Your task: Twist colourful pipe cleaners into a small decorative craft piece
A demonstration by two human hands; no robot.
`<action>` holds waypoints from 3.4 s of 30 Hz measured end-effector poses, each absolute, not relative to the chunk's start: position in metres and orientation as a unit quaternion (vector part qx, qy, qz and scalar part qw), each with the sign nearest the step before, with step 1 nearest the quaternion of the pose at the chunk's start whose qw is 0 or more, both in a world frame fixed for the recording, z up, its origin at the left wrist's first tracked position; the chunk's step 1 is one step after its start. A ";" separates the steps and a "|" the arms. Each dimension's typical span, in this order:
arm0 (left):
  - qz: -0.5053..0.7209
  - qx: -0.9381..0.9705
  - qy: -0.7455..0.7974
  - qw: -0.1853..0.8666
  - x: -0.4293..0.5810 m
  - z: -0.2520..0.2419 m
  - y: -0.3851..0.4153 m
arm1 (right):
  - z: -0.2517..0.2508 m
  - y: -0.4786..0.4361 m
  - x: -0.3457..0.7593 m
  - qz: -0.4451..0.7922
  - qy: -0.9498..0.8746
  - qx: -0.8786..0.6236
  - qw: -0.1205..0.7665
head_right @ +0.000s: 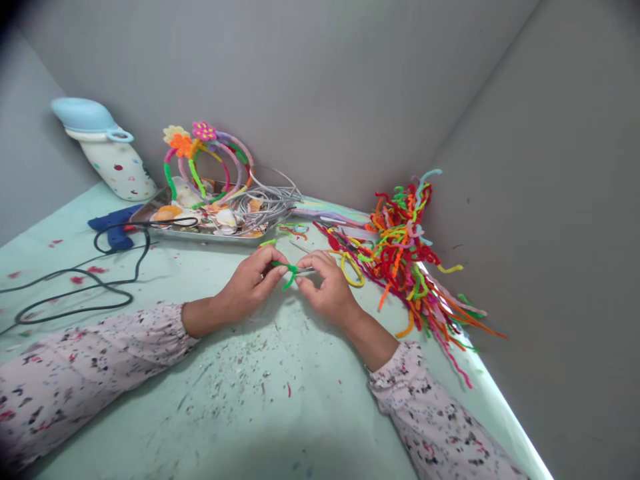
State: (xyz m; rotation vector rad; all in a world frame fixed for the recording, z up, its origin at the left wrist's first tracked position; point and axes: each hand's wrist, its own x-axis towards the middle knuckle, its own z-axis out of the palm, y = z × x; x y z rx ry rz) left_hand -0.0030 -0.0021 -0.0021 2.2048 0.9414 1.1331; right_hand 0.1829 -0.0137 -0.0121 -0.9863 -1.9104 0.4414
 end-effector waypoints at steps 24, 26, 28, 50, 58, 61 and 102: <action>0.418 0.780 0.366 0.287 -0.002 -0.001 -0.001 | -0.013 -0.012 0.181 -0.007 -0.786 -0.432 0.442; 0.419 0.781 0.368 0.283 -0.002 -0.001 -0.001 | -0.013 -0.012 0.181 -0.007 -0.786 -0.430 0.443; 0.419 0.781 0.370 0.278 -0.002 -0.002 -0.001 | -0.014 -0.012 0.182 -0.005 -0.786 -0.428 0.446; 0.423 0.801 0.346 0.243 -0.001 -0.006 0.003 | -0.014 -0.013 0.180 0.074 -0.769 -0.410 0.485; 0.425 0.800 0.348 0.243 -0.002 -0.006 0.001 | -0.013 -0.013 0.180 0.117 -0.759 -0.424 0.480; 0.426 0.789 0.363 0.253 -0.002 -0.005 0.000 | -0.011 -0.014 0.180 0.121 -0.764 -0.416 0.479; 0.408 0.773 0.408 0.263 0.000 -0.003 -0.002 | -0.012 -0.013 0.180 0.093 -0.788 -0.429 0.433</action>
